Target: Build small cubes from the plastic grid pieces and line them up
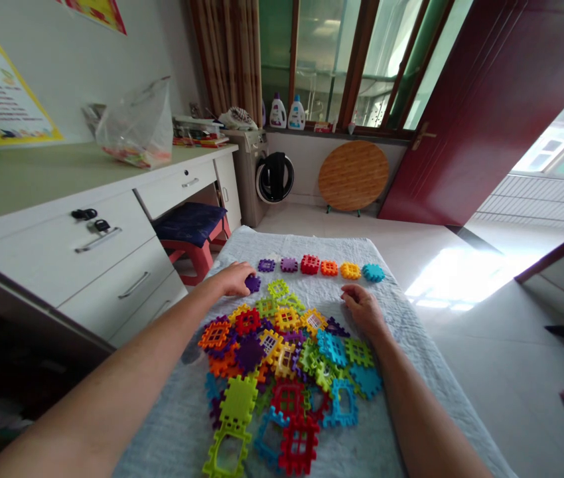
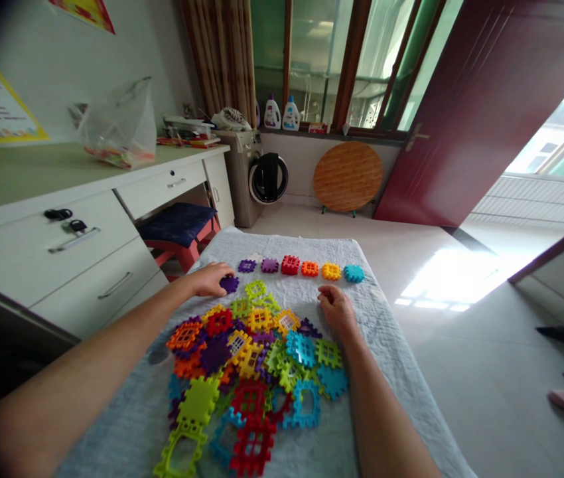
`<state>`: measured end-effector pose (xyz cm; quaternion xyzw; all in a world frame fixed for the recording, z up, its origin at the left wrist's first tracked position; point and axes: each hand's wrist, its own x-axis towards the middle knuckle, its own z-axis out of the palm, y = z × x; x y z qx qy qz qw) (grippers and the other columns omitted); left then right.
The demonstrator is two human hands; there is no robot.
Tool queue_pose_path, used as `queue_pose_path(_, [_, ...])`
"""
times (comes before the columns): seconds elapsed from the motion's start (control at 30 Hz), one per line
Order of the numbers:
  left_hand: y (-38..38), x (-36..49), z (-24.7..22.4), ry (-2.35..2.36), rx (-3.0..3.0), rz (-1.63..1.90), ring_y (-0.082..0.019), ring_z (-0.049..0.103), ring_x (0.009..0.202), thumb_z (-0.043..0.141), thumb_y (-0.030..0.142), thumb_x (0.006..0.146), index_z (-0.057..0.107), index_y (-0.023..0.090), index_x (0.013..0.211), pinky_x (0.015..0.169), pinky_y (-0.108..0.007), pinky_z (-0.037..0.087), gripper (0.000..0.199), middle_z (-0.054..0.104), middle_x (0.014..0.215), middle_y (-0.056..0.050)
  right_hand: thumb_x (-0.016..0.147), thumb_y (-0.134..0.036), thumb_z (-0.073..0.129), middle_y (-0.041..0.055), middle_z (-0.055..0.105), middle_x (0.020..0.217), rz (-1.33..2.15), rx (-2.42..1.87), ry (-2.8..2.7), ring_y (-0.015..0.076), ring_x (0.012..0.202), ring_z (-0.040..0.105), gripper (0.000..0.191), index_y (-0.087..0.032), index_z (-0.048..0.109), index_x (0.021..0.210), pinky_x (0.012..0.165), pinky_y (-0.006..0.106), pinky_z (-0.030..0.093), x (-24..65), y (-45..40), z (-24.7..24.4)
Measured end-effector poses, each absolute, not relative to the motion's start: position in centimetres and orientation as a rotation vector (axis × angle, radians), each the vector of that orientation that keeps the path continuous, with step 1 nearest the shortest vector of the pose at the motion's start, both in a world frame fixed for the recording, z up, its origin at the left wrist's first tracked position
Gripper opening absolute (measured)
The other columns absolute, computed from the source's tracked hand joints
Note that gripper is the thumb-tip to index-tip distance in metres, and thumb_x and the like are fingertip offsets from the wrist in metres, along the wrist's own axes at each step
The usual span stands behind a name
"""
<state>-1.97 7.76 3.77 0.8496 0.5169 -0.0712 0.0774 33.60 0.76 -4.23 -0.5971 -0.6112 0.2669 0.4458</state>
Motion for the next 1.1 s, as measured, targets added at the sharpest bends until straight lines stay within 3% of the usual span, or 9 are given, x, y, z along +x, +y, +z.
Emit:
queue_pose_path(0.13, [9.0, -1.8, 4.5, 1.531, 2.576, -0.237, -0.026, 0.056, 0.1, 0.067, 0.028, 0.057, 0.066, 0.016, 0.104, 0.089, -0.03, 0.042, 0.048, 0.063, 0.104, -0.008, 0.076, -0.035, 0.053, 0.0039, 0.066, 0.076, 0.647, -1.487, -1.519, 0.0176, 0.066, 0.057, 0.028, -0.017, 0.064, 0.095, 0.063, 0.03, 0.045, 33.7, 0.8, -4.3])
queue_pose_path(0.37, [13.4, -0.2, 3.8, 1.675, 2.571, 0.083, -0.028, 0.055, 0.103, 0.067, 0.025, 0.056, 0.063, 0.017, 0.11, 0.091, -0.032, 0.042, 0.054, 0.059, 0.112, -0.01, 0.075, -0.035, 0.054, 0.0038, 0.067, 0.076, 0.656, -1.486, -1.496, 0.0173, 0.066, 0.058, 0.027, -0.018, 0.065, 0.093, 0.063, 0.029, 0.045, 33.7, 0.9, -4.5])
queue_pose_path(0.63, [16.1, 1.4, 2.1, 1.616, 2.443, -0.112, -0.023, 0.061, 0.089, 0.072, 0.021, 0.049, 0.066, 0.018, 0.103, 0.074, -0.025, 0.047, 0.055, 0.064, 0.109, -0.006, 0.076, -0.033, 0.053, 0.0034, 0.066, 0.076, 0.649, -1.493, -1.498, 0.0172, 0.066, 0.058, 0.026, -0.018, 0.064, 0.093, 0.062, 0.029, 0.045, 33.6, 0.7, -4.2])
queue_pose_path(0.9, [16.5, 1.8, 2.6, 1.524, 2.414, -0.186, -0.022, 0.061, 0.087, 0.071, 0.019, 0.053, 0.068, 0.016, 0.093, 0.073, -0.025, 0.046, 0.041, 0.068, 0.094, -0.003, 0.077, -0.032, 0.053, 0.0028, 0.066, 0.075, 0.632, -1.498, -1.509, 0.0171, 0.066, 0.058, 0.024, -0.018, 0.064, 0.093, 0.063, 0.029, 0.044, 33.5, 0.7, -4.1])
queue_pose_path(1.1, [16.6, 2.1, 2.5, 1.537, 2.388, -0.202, -0.021, 0.06, 0.088, 0.071, 0.016, 0.052, 0.067, 0.013, 0.096, 0.073, -0.023, 0.045, 0.044, 0.068, 0.093, -0.004, 0.077, -0.031, 0.053, 0.0031, 0.066, 0.076, 0.627, -1.496, -1.51, 0.0172, 0.067, 0.058, 0.024, -0.018, 0.064, 0.093, 0.063, 0.029, 0.044, 33.5, 0.6, -4.0])
